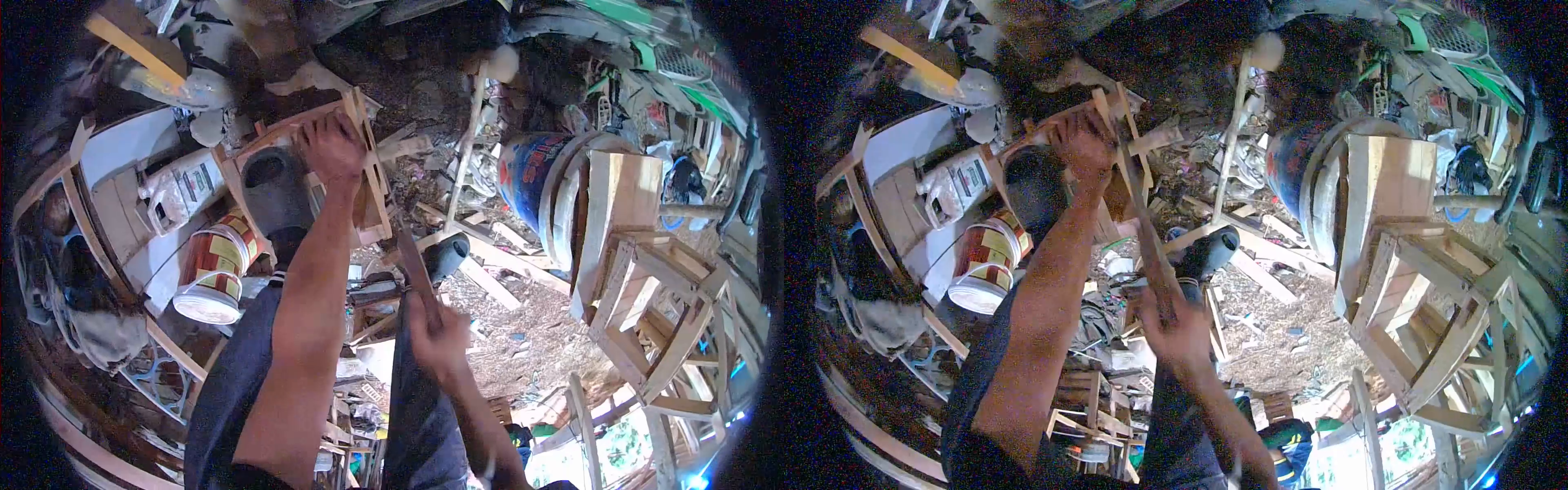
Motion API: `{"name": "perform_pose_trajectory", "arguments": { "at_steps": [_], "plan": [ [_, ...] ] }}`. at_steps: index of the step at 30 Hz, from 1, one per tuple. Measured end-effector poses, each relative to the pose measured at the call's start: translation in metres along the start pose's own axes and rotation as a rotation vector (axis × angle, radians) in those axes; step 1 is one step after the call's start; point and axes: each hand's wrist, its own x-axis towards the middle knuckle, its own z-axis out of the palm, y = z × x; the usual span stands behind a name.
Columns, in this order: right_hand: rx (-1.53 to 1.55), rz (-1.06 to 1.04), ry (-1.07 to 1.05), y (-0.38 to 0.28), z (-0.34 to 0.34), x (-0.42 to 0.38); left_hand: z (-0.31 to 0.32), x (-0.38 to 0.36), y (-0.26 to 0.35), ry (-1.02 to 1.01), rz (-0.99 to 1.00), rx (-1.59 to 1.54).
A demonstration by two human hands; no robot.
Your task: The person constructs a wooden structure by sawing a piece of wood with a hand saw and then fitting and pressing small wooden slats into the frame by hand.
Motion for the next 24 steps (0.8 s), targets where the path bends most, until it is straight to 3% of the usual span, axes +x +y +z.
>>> {"name": "perform_pose_trajectory", "arguments": {
  "at_steps": [1, 3, 7, 8, 9, 10, 13, 14, 16, 17, 18, 22, 24],
  "plan": [
    [-0.136, 0.055, -0.097, 0.01, 0.012, 0.028, -0.001, 0.002, 0.002, -0.013, 0.007, -0.008],
    [-0.189, -0.015, -0.056, -0.002, 0.046, 0.088, 0.001, 0.007, 0.003, -0.008, 0.018, -0.007],
    [-0.198, -0.106, -0.037, -0.003, 0.005, 0.019, -0.004, 0.004, 0.005, -0.008, -0.028, -0.066],
    [-0.076, -0.076, -0.043, 0.001, -0.008, -0.013, -0.006, 0.005, 0.007, -0.006, -0.073, -0.104],
    [0.118, 0.127, -0.125, -0.023, -0.023, -0.019, 0.006, -0.001, 0.001, 0.021, -0.009, -0.017],
    [0.109, 0.12, -0.137, -0.015, -0.019, -0.02, 0.017, -0.007, -0.008, 0.025, -0.024, -0.011],
    [-0.077, -0.191, -0.219, 0.03, 0.004, -0.023, 0.015, -0.036, -0.009, 0.004, 0.011, -0.007],
    [-0.184, -0.365, -0.145, 0.035, 0.005, -0.02, 0.015, -0.022, -0.003, 0.045, 0.027, -0.008],
    [-0.174, -0.256, -0.109, 0.032, -0.013, -0.02, 0.01, 0.003, -0.006, 0.097, 0.078, 0.012],
    [-0.073, -0.144, -0.065, 0.018, -0.026, -0.014, 0.007, 0.006, -0.003, 0.066, 0.027, -0.052],
    [-0.001, 0.075, -0.156, 0.003, -0.044, -0.006, 0.004, 0.005, 0.0, 0.029, -0.032, -0.117],
    [0.032, 0.003, -0.098, -0.008, -0.049, -0.006, -0.002, 0.002, 0.005, 0.059, -0.046, -0.097],
    [-0.101, -0.146, -0.04, -0.005, -0.035, -0.012, -0.01, 0.001, 0.006, -0.054, -0.045, -0.116]
  ]
}}
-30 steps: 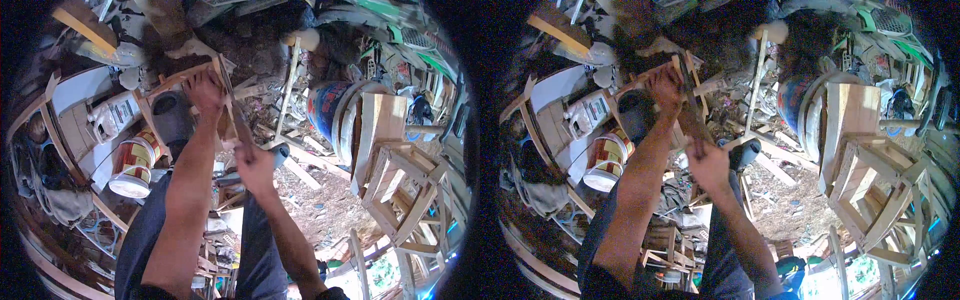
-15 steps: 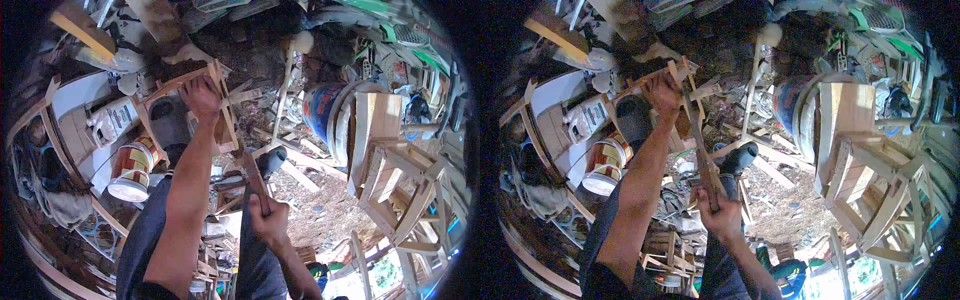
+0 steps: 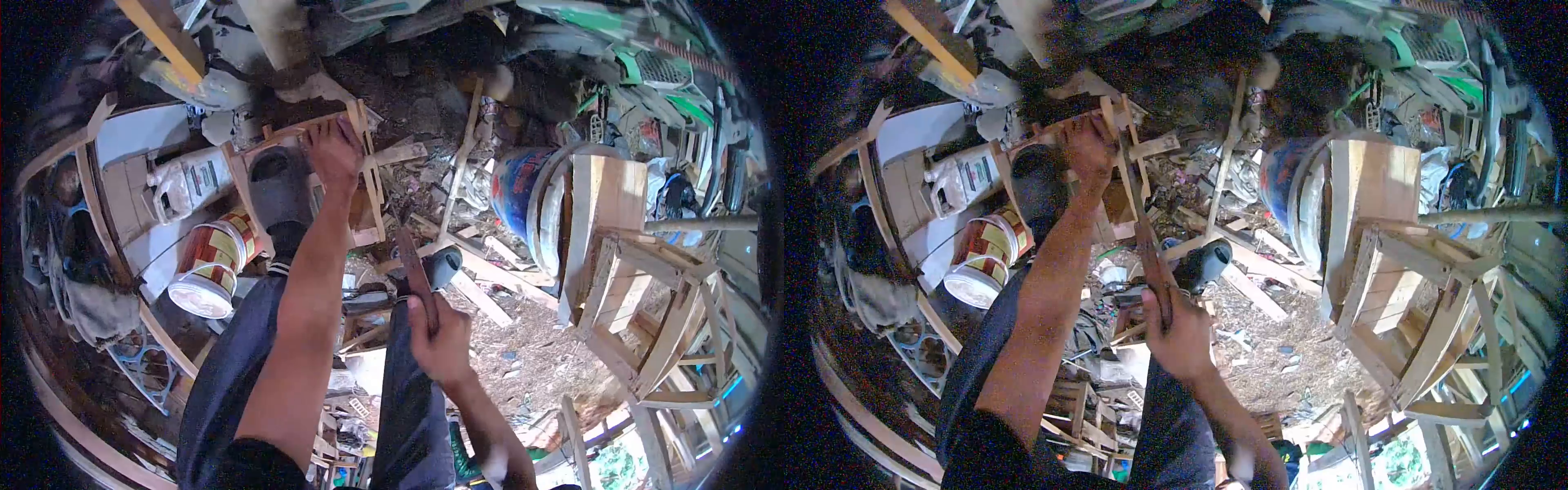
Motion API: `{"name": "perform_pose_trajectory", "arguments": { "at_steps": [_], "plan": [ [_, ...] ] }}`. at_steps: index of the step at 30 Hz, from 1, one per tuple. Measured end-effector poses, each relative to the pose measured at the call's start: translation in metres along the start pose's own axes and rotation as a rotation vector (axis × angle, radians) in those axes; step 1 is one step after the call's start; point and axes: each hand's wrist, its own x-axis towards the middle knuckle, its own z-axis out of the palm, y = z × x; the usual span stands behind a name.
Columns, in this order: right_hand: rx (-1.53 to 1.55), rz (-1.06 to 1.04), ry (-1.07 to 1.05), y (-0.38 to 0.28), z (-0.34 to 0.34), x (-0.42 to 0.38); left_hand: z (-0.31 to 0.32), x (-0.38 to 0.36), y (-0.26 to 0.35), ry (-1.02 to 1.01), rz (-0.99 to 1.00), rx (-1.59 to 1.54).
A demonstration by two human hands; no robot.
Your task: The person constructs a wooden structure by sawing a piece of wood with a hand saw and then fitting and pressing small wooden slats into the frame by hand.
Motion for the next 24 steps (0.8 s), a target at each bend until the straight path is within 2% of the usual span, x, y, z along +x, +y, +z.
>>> {"name": "perform_pose_trajectory", "arguments": {
  "at_steps": [2, 4, 6, 7, 8, 9, 10, 11, 12, 13, 14, 16, 18, 19, 20, 22, 23, 24],
  "plan": [
    [-0.029, 0.027, -0.046, -0.014, 0.003, 0.004, 0.004, 0.002, 0.0, 0.08, -0.008, 0.018],
    [-0.118, 0.144, -0.17, -0.033, 0.0, 0.01, 0.007, 0.0, -0.004, 0.147, -0.026, 0.031],
    [-0.126, 0.141, -0.127, -0.036, 0.009, 0.02, 0.011, 0.001, -0.007, 0.008, -0.054, 0.048],
    [-0.121, 0.137, -0.081, -0.031, 0.016, 0.028, 0.013, 0.005, -0.006, 0.013, -0.07, 0.041],
    [-0.385, -0.235, 0.052, 0.008, 0.039, 0.053, 0.011, -0.002, -0.004, 0.021, -0.063, 0.044],
    [-0.164, 0.091, 0.07, -0.009, 0.045, 0.089, 0.008, 0.0, -0.006, 0.041, -0.027, 0.053],
    [-0.071, 0.258, 0.0, 0.007, 0.055, 0.128, 0.011, 0.018, -0.013, 0.082, -0.009, 0.065],
    [-0.012, 0.093, 0.087, 0.007, 0.065, 0.15, 0.012, 0.009, -0.015, -0.002, -0.026, 0.086],
    [-0.004, 0.082, 0.098, 0.008, 0.071, 0.151, 0.012, 0.005, -0.012, -0.077, -0.042, 0.1],
    [-0.074, 0.005, 0.134, 0.01, 0.078, 0.152, 0.01, 0.007, -0.007, -0.004, -0.066, 0.077],
    [-0.155, -0.04, 0.153, 0.019, 0.088, 0.141, 0.01, 0.003, -0.007, -0.019, -0.072, 0.077],
    [-0.125, 0.016, 0.148, 0.046, 0.114, 0.121, 0.011, 0.004, -0.01, -0.077, -0.092, 0.023],
    [-0.156, -0.2, 0.289, 0.07, 0.143, 0.108, 0.017, 0.004, -0.013, -0.06, -0.066, 0.066],
    [-0.031, -0.4, 0.423, 0.087, 0.158, 0.112, 0.022, 0.001, -0.017, -0.047, -0.046, 0.107],
    [-0.017, -0.383, 0.426, 0.09, 0.16, 0.109, 0.025, 0.0, -0.018, -0.057, -0.031, 0.119],
    [0.31, -0.114, 0.251, 0.095, 0.153, 0.103, 0.029, 0.0, -0.017, 0.098, -0.067, 0.052],
    [0.31, -0.096, 0.254, 0.092, 0.146, 0.095, 0.017, 0.002, -0.011, -0.028, -0.074, 0.108],
    [0.235, -0.041, 0.201, 0.083, 0.132, 0.092, 0.02, -0.003, -0.011, -0.041, -0.063, 0.095]
  ]
}}
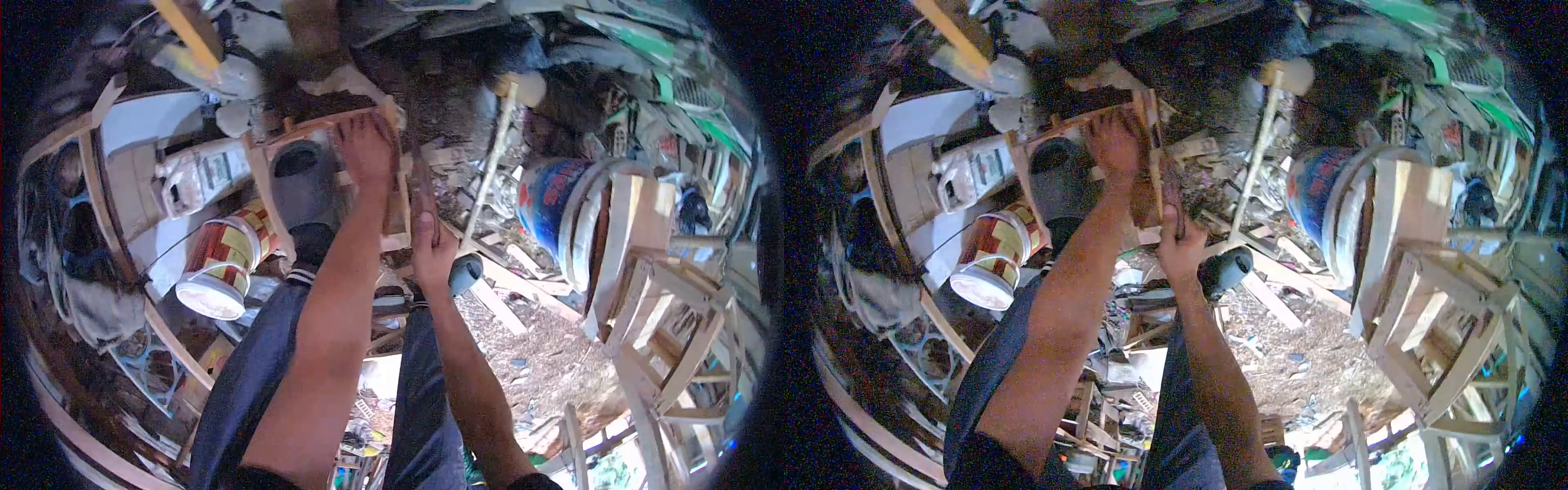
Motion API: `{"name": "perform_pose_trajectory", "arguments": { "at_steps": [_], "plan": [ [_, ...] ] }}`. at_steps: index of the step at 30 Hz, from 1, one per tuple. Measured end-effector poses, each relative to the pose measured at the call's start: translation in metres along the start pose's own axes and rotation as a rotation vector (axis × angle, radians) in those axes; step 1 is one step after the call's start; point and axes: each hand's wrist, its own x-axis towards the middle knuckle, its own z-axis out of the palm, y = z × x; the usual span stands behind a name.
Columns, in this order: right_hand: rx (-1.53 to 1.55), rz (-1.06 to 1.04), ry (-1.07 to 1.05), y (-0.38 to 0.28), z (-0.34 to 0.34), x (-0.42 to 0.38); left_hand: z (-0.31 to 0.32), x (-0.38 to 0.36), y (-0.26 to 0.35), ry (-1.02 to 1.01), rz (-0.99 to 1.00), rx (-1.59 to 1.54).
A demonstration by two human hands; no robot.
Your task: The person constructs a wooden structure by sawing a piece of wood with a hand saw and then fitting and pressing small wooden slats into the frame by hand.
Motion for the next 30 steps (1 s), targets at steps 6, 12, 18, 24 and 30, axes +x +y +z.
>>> {"name": "perform_pose_trajectory", "arguments": {
  "at_steps": [6, 12, 18, 24, 30],
  "plan": [
    [-0.074, 0.092, -0.149, -0.104, -0.089, -0.034, -0.004, 0.002, 0.002, 0.095, 0.028, -0.041],
    [-0.425, 0.34, -0.294, -0.148, -0.135, -0.087, -0.017, 0.006, 0.005, 0.016, -0.069, -0.167],
    [-0.382, 0.382, -0.224, -0.182, -0.14, -0.07, -0.024, 0.016, 0.005, -0.006, -0.081, -0.08],
    [-0.334, 0.296, -0.155, -0.173, -0.1, -0.024, -0.015, 0.014, 0.001, -0.055, -0.017, -0.108],
    [-0.393, 0.463, -0.249, -0.186, -0.09, -0.031, -0.014, 0.013, 0.0, -0.041, -0.001, -0.109]
  ]
}}
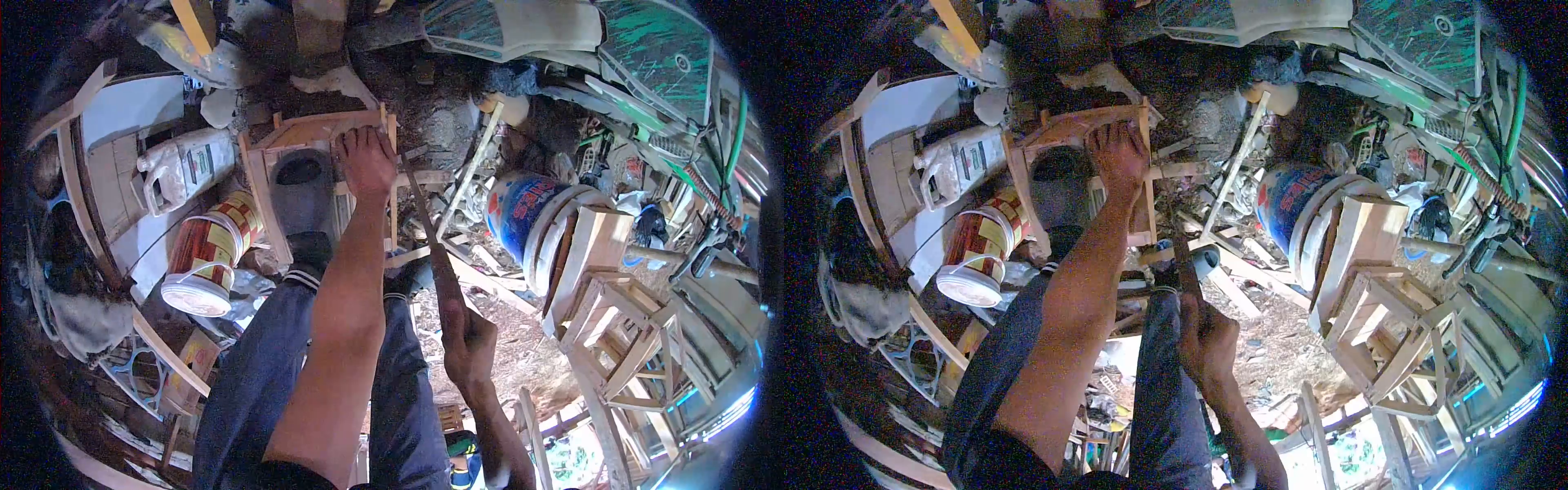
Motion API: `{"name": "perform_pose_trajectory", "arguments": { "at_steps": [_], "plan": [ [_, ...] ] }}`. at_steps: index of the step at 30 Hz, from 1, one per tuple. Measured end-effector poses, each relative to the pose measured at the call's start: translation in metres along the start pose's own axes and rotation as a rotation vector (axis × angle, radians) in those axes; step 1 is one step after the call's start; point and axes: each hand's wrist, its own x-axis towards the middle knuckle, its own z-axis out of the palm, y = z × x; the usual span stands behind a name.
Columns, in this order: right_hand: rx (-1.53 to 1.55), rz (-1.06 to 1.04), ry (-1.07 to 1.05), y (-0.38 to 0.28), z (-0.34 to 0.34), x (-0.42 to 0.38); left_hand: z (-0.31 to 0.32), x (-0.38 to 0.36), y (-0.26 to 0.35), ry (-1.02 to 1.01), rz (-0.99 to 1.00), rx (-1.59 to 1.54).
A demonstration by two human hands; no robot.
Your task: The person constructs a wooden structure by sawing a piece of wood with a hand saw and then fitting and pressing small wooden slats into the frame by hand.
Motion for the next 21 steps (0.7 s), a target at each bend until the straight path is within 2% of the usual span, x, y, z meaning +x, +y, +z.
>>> {"name": "perform_pose_trajectory", "arguments": {
  "at_steps": [5, 7, 8, 9, 10, 12, 14, 15, 16, 18, 19, 21],
  "plan": [
    [-0.025, 0.03, -0.044, -0.025, -0.006, 0.0, 0.006, -0.001, 0.002, 0.059, -0.034, -0.029],
    [-0.024, -0.085, -0.03, -0.018, 0.01, 0.02, 0.01, 0.0, -0.003, 0.066, -0.006, 0.013],
    [-0.132, -0.251, 0.019, 0.022, 0.037, 0.061, 0.011, -0.005, -0.001, 0.067, 0.005, 0.055],
    [0.159, -0.283, 0.008, 0.001, 0.057, 0.092, 0.01, -0.01, 0.004, 0.059, 0.011, 0.042],
    [-0.13, -0.199, 0.064, -0.013, 0.067, 0.107, 0.011, 0.0, 0.002, 0.029, -0.007, 0.05],
    [-0.132, -0.211, 0.088, -0.009, 0.066, 0.101, 0.006, -0.001, 0.002, -0.013, -0.037, 0.05],
    [0.26, -0.206, 0.114, 0.029, 0.072, 0.105, 0.005, 0.001, 0.004, -0.023, -0.062, 0.027],
    [0.247, -0.269, 0.169, 0.039, 0.07, 0.106, 0.005, -0.001, 0.004, -0.022, -0.054, 0.034],
    [0.414, -0.363, 0.172, 0.077, 0.081, 0.118, 0.005, -0.003, 0.002, 0.013, -0.003, 0.044],
    [0.665, -0.244, 0.021, 0.135, 0.086, 0.144, 0.003, -0.002, -0.001, 0.049, 0.044, 0.069],
    [0.665, -0.239, 0.012, 0.156, 0.097, 0.156, 0.003, -0.001, 0.0, 0.031, 0.027, 0.051],
    [1.034, -0.117, 0.177, 0.187, 0.112, 0.176, 0.011, -0.002, 0.0, 0.062, 0.007, 0.009]
  ]
}}
